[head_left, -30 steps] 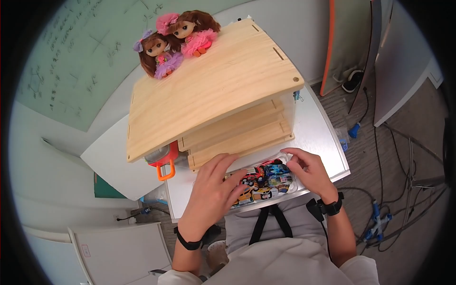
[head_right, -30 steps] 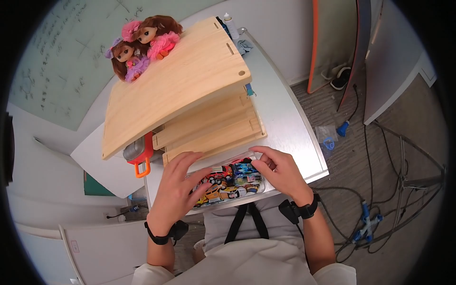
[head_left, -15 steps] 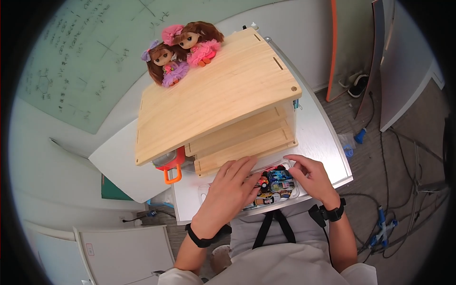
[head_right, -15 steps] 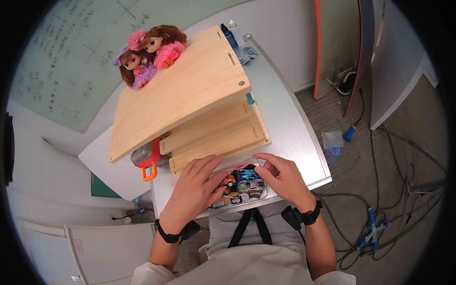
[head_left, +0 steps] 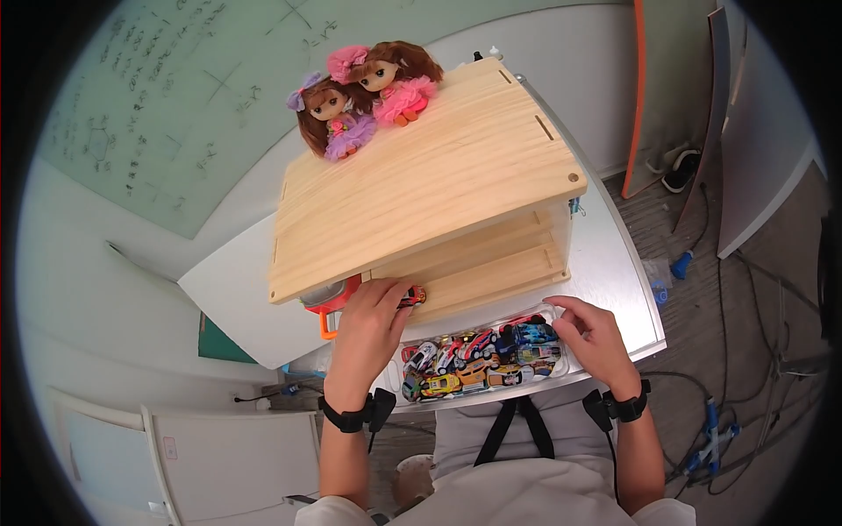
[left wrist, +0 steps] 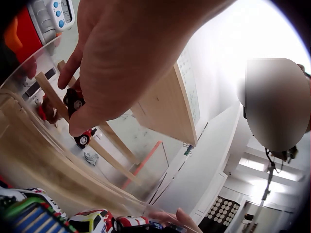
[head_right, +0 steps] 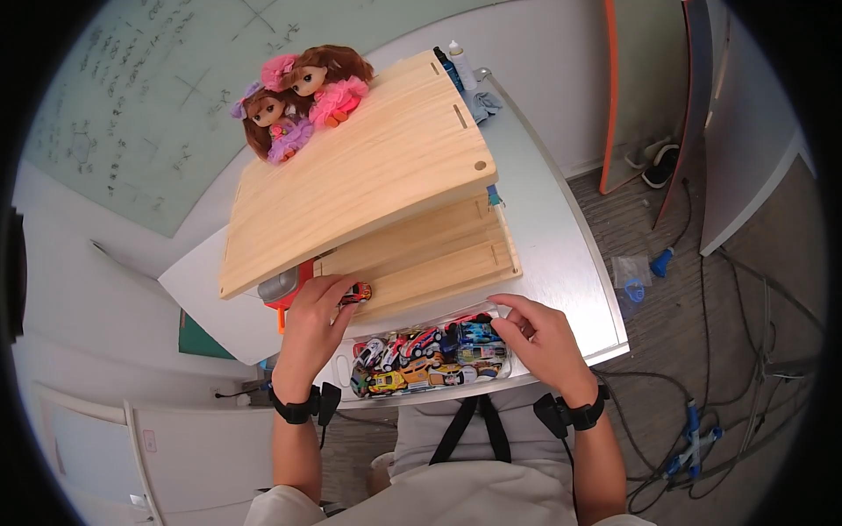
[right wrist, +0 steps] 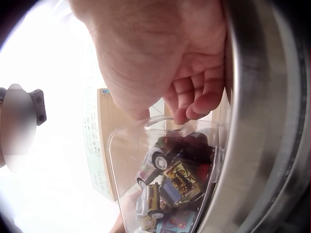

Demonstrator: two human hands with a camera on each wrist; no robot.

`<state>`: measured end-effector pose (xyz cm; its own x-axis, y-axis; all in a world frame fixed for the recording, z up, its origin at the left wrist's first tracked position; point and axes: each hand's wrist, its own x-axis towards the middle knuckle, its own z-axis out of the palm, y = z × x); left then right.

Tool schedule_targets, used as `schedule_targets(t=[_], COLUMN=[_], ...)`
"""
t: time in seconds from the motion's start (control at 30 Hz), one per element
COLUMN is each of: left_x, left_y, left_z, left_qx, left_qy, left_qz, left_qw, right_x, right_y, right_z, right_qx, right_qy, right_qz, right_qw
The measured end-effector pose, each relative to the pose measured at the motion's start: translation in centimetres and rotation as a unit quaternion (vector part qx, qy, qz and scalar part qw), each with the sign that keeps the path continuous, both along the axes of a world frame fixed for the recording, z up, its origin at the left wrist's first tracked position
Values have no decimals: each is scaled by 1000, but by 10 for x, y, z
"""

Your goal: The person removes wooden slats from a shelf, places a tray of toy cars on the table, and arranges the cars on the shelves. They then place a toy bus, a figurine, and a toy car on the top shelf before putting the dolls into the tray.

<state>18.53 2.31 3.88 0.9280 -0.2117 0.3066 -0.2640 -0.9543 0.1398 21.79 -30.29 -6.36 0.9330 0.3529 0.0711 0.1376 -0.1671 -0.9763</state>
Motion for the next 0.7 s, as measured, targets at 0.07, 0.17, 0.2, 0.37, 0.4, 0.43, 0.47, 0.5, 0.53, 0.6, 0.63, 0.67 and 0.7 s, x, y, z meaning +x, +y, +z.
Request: schedule_targets(t=[0.07,0.17,0.2,0.37,0.4,0.43,0.47,0.5,0.53,0.6,0.63,0.67,0.7], left_x=[1,1,0,-1,-1,-1,-2,-2,-1,-1,-1,-1,-1], left_y=[1,1,2,11,13,14,14,14,14,14,14,15,16], left_z=[-1,-1,-1,-7,-9,-10,-9,-8,-7,-4,-4,-4,-4], left_qx=[2,4,7,18,21,23,24,26,28,29,30,30,35], left_qy=[5,22,35,69,67,66,67,69,71,71,69,70,70], left_qz=[-6,1,4,23,22,22,22,24,26,25,25,26,26], left_qw=[1000,1000,999,997,997,997,997,997,997,997,997,997,997], right_x=[0,-1,-1,-1,0,0,-1,-2,-2,-1,-1,-1,-1], right_y=[0,0,0,0,0,0,0,-1,-1,-1,-1,-1,0], right_z=[1,0,-1,-2,-2,-2,-2,-1,0,1,1,1,1], right_qx=[2,5,6,3,3,4,4,4,4,4,-1,-5,-5], right_qy=[5,-1,-1,2,2,-2,-6,-3,-3,-2,-4,-5,-3], right_qz=[0,-3,-1,-5,-5,-4,-4,-5,-3,-1,-1,-1,-1], right_qw=[1000,1000,1000,1000,1000,1000,1000,1000,1000,1000,1000,1000,1000])
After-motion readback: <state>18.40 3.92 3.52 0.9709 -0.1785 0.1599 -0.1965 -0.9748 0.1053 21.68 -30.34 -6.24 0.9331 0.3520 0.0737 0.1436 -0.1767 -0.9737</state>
